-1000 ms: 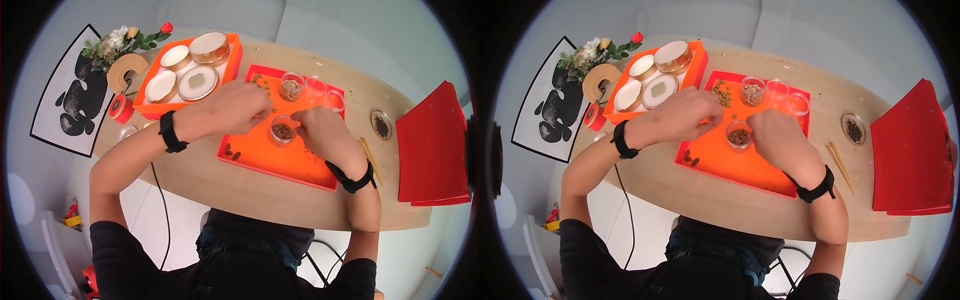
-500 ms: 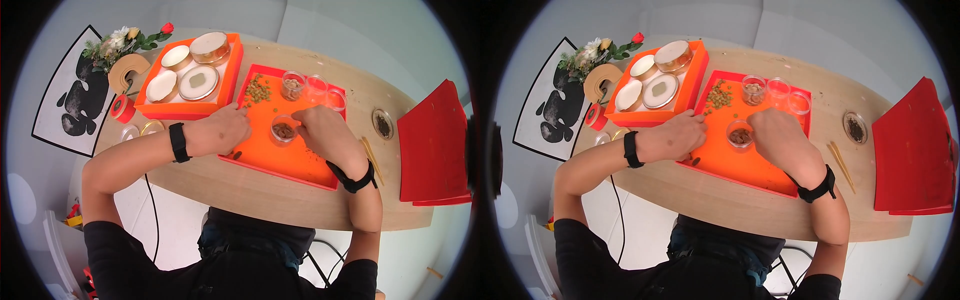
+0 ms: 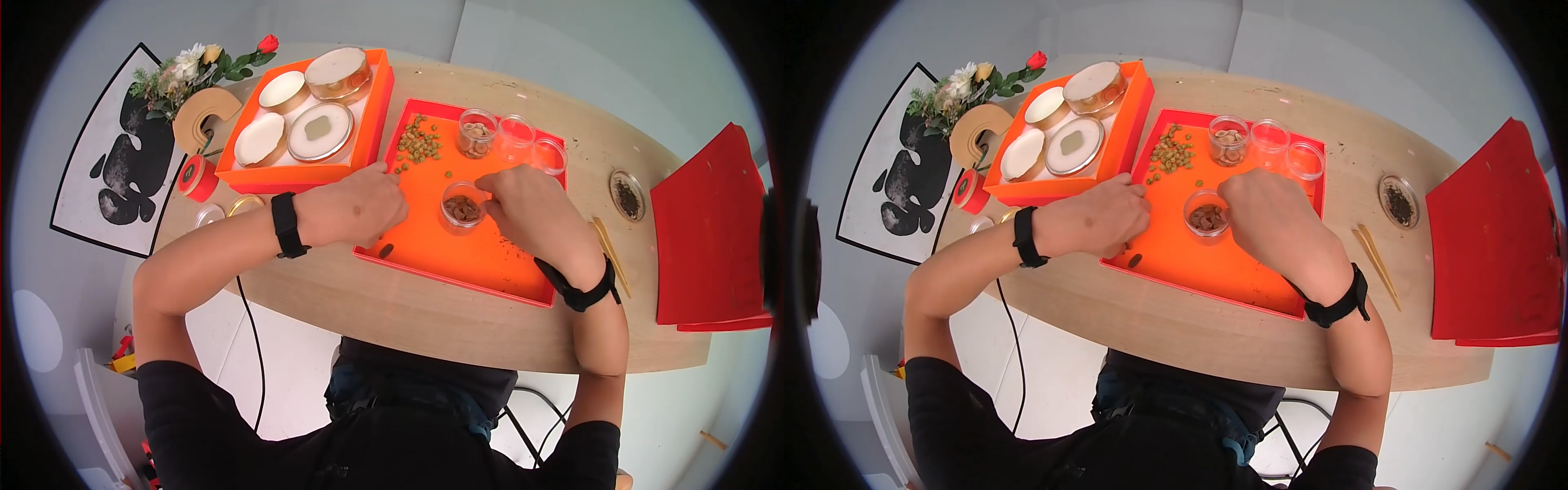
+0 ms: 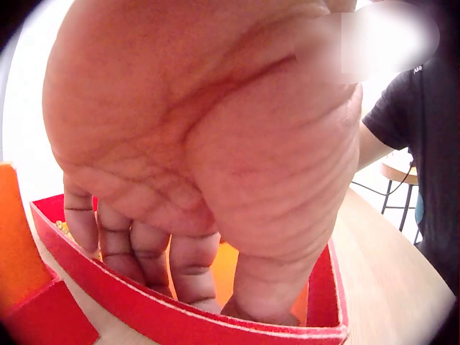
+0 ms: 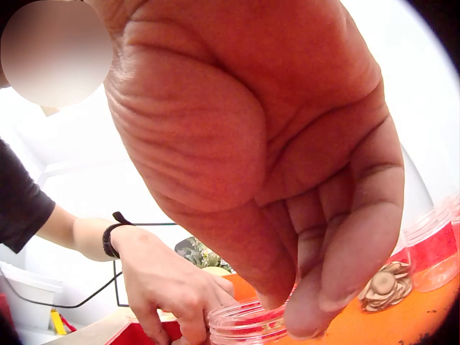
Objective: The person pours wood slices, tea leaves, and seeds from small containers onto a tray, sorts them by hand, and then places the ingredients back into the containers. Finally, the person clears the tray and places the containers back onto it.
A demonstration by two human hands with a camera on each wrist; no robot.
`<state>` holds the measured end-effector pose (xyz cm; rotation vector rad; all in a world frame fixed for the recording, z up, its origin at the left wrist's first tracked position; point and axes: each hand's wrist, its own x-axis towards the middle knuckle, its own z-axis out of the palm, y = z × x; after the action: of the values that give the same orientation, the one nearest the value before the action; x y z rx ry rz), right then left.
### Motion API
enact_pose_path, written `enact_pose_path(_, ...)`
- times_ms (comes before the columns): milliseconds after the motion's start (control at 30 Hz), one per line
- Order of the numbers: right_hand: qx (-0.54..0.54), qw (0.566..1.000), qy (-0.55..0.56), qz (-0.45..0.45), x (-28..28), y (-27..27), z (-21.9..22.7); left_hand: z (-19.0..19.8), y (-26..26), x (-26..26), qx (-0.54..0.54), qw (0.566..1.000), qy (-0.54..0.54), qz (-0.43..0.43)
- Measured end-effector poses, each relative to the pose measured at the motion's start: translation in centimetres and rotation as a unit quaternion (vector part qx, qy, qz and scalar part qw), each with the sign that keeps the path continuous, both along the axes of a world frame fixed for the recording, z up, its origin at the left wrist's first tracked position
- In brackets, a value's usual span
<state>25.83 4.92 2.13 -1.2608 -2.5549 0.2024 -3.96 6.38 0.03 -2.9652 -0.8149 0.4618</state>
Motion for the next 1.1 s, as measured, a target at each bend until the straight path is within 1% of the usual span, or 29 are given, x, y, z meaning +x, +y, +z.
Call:
enact_pose_path(100,-0.002,1.0,0.002,-0.002,-0.1,-0.1,0.2,0.3,0.4,0.3,-0.024,0.999,0.026,0.013)
enact_pose_path(300,-0.005,1.0,-0.004,-0.005,-0.1,0.0,0.2,0.7,0.6,0.4,-0.06,0.998,0.026,0.023)
enact_pose_path(333,-0.001,1.0,0.001,-0.003,-0.1,0.0,0.2,0.9,0.7,0.5,-0.06,0.998,0.026,0.024)
enact_pose_path(400,-0.004,1.0,0.001,-0.002,0.0,0.0,0.1,1.5,0.8,0.7,-0.109,0.993,0.029,0.044)
enact_pose_path(533,-0.003,1.0,0.008,-0.001,0.0,-0.1,0.2,2.7,0.8,0.8,-0.128,0.99,0.019,0.056)
enact_pose_path(600,-0.005,1.0,0.01,-0.002,0.1,0.0,0.0,3.5,0.9,1.0,-0.146,0.986,-0.011,0.083)
enact_pose_path(700,-0.006,1.0,0.008,-0.003,0.0,0.0,0.1,4.7,1.6,1.4,-0.144,0.983,-0.034,0.107)
enact_pose_path(833,-0.009,1.0,-0.007,-0.008,-0.1,0.1,0.3,7.5,2.3,3.2,-0.131,0.984,-0.072,0.095)
enact_pose_path(867,-0.009,1.0,-0.008,-0.008,0.0,0.1,0.2,7.9,2.4,4.1,-0.11,0.987,-0.075,0.09)
enact_pose_path(900,-0.008,1.0,-0.002,-0.006,0.0,0.1,0.1,8.1,2.5,4.8,-0.087,0.989,-0.079,0.085)
enact_pose_path(1033,-0.022,1.0,0.003,-0.004,0.0,0.2,0.0,8.0,2.8,7.0,-0.084,0.985,-0.125,0.082)
enact_pose_path(1100,-0.025,1.0,-0.001,-0.011,-0.1,0.2,0.0,7.4,3.2,7.6,-0.112,0.98,-0.138,0.096)
